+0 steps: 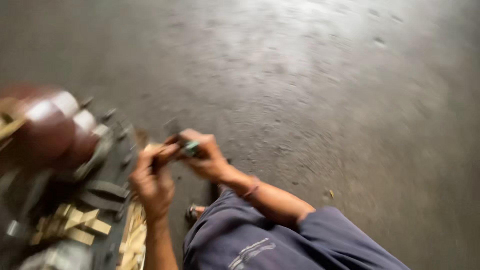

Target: The person uses pliers to strip the end of a white wire, then picks up a brass fitting and a small metal ring. They insert the ring into the fitting and tighten it by hand, then use pliers to further secure the ring. The person repeats this process with another fitting and ring, assembling small electrical components.

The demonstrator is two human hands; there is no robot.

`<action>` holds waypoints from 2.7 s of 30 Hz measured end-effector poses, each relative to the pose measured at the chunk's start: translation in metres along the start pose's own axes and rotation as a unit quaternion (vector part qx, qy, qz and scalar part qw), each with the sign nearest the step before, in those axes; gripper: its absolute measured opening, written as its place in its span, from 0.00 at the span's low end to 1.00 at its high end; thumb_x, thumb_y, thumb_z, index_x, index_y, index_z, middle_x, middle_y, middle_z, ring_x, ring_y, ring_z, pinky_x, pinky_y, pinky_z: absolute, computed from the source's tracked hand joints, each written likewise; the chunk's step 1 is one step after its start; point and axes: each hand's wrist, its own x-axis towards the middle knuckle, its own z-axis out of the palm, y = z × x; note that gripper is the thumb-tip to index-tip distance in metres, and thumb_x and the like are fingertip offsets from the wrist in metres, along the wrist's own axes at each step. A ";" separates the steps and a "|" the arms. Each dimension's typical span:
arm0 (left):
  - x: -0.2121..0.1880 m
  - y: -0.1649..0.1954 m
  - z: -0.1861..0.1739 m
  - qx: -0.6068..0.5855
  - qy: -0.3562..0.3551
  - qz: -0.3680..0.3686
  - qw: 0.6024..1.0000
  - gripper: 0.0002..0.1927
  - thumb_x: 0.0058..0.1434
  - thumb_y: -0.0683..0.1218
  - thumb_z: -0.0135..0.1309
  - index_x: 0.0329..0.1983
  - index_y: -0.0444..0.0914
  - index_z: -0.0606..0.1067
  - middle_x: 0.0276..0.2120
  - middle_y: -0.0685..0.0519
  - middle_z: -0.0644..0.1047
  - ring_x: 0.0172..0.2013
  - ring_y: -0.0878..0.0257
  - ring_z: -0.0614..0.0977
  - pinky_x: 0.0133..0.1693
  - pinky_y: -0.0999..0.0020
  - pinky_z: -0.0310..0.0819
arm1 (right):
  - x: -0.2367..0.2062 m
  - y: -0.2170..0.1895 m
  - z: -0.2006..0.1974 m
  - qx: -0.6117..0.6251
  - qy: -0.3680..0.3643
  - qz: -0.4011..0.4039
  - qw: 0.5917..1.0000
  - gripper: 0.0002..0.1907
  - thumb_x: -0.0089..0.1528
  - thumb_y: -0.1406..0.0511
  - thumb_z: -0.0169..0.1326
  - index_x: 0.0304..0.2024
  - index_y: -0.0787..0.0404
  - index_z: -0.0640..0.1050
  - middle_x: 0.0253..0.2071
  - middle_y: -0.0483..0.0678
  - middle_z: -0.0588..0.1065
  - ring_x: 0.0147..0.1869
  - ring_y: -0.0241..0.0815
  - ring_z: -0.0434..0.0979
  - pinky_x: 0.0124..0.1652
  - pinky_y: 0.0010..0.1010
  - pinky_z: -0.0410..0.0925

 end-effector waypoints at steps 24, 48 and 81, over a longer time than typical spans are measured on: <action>0.003 0.019 -0.011 -0.063 -0.050 -0.118 0.990 0.10 0.74 0.37 0.46 0.53 0.31 0.77 0.34 0.56 0.71 0.35 0.70 0.70 0.40 0.77 0.67 | -0.031 0.020 -0.033 -0.027 -0.093 0.390 0.916 0.17 0.62 0.56 0.61 0.40 0.64 0.79 0.33 0.40 0.75 0.38 0.32 0.70 0.37 0.27 0.64; 0.020 -0.004 0.011 -0.076 -0.029 -0.088 0.993 0.15 0.71 0.35 0.48 0.53 0.37 0.81 0.42 0.57 0.76 0.37 0.75 0.73 0.41 0.79 0.71 | -0.010 -0.034 -0.073 -0.244 -0.111 0.266 0.926 0.22 0.64 0.63 0.53 0.60 0.57 0.66 0.49 0.50 0.73 0.45 0.43 0.73 0.45 0.38 0.67; 0.019 -0.003 0.008 -0.146 -0.140 -0.128 0.971 0.11 0.67 0.33 0.57 0.51 0.35 0.80 0.42 0.56 0.79 0.45 0.69 0.80 0.49 0.75 0.76 | 0.007 0.005 -0.134 0.241 -0.495 0.431 0.715 0.23 0.56 0.66 0.66 0.45 0.55 0.66 0.36 0.39 0.64 0.39 0.33 0.65 0.35 0.27 0.66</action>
